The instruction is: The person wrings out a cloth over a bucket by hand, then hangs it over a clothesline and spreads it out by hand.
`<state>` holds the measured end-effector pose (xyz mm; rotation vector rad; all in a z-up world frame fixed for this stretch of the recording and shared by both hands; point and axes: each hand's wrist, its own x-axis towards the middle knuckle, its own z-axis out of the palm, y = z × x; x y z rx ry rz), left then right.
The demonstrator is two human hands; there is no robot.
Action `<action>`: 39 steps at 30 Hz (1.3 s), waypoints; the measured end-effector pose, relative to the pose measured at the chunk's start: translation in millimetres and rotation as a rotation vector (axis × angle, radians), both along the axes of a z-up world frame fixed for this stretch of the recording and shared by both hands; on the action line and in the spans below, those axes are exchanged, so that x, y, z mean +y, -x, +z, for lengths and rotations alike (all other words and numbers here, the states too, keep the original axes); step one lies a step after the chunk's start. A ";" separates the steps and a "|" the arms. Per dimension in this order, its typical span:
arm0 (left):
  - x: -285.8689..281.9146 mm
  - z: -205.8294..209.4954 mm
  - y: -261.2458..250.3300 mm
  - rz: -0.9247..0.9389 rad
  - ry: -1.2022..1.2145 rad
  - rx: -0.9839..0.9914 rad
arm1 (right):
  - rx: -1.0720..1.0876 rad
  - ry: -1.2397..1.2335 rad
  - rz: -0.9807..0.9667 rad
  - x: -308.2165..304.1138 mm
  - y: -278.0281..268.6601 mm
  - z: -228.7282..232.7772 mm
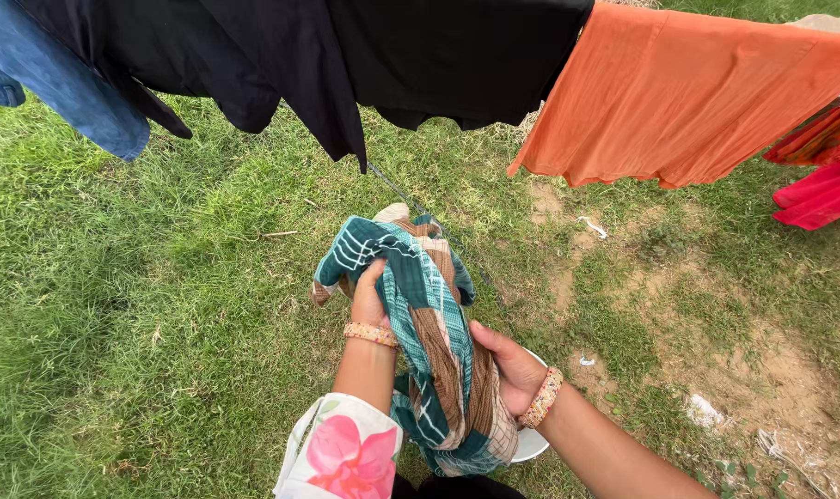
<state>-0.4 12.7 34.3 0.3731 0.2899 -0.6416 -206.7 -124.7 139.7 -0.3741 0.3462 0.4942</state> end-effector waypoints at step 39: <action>185.1 285.1 65.4 0.093 -1.517 -0.903 | -0.456 0.462 0.123 125.1 -176.8 190.5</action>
